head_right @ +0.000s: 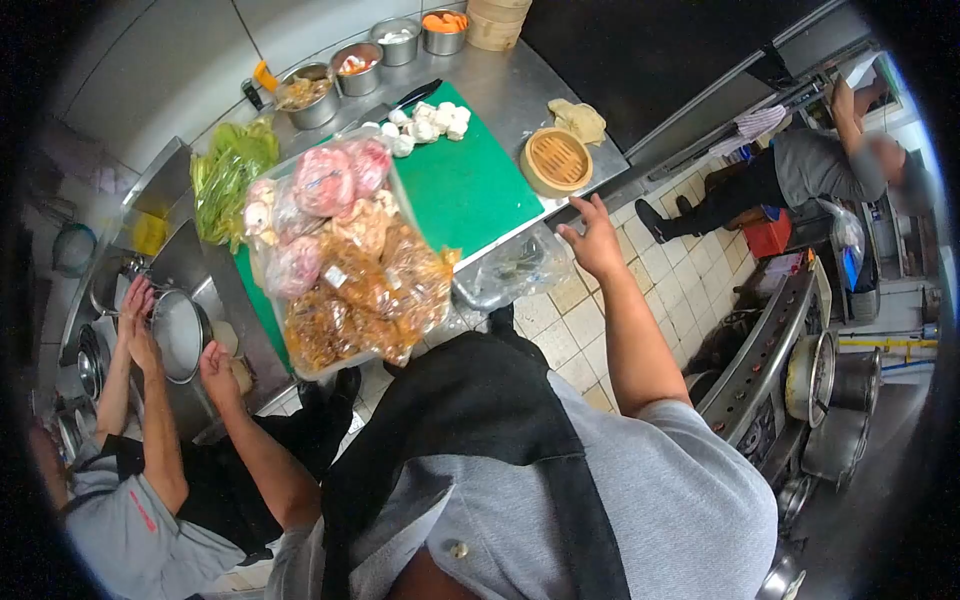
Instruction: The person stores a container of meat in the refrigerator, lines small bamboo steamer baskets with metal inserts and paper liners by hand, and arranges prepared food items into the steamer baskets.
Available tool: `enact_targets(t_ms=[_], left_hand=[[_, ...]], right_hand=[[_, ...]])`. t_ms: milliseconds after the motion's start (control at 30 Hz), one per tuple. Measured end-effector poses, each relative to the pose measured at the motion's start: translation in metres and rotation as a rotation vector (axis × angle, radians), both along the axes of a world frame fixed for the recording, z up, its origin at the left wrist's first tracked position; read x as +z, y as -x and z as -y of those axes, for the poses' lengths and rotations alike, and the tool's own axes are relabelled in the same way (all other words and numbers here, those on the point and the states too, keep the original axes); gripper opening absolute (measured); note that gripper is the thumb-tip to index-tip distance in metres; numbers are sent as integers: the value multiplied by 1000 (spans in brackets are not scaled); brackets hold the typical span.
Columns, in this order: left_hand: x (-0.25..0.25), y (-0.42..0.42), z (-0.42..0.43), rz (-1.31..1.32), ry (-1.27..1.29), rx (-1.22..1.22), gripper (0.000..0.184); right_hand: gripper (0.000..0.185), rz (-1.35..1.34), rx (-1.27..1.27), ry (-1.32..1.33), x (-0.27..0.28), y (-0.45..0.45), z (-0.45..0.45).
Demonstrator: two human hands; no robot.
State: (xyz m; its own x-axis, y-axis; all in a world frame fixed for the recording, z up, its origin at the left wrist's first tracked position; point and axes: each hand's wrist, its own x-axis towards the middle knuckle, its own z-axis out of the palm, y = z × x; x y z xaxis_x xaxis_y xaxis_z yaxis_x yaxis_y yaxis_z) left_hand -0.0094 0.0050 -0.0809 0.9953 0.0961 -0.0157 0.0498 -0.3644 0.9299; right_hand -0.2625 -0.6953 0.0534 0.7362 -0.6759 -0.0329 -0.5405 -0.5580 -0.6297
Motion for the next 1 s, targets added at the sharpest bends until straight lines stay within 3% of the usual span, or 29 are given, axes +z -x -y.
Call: enact_targets(t_ms=[33,100,133,167,233,267,367,467,500,600,733,800,900,1000], left_hand=[[36,19,35,36,91,54,29],[86,50,98,84,179,124,30],[102,64,126,149,198,144,32],[117,80,152,213,213,165,33],[145,112,197,253,170,225,33],[157,121,221,300,151,271,32],[187,154,291,484,95,235,30],[213,178,378,476,103,83,31],[212,180,425,477,88,-163,35],[210,169,483,276,-222,-531,58],[174,161,525,178,-498,-658,73],[147,159,533,103,-693,-677,85],[142,159,534,136,-759,-666,89],[143,157,534,109,-745,-664,89]], right_hand=[[62,8,7,-1,-10,-6,14],[66,66,5,337,-28,-23,41],[54,131,-31,323,-37,-33,51],[54,136,-13,314,-43,-38,69],[37,10,155,-103,-56,-40,100],[28,145,170,-102,-50,-42,102],[30,258,307,-115,-22,-45,105],[36,305,601,-238,-13,-52,73],[39,351,775,-241,-9,-72,66],[47,241,930,-243,-6,-119,60],[61,455,748,29,41,-224,112],[70,576,505,172,78,-286,152],[79,571,234,256,133,-360,204],[78,451,131,209,165,-395,226]])
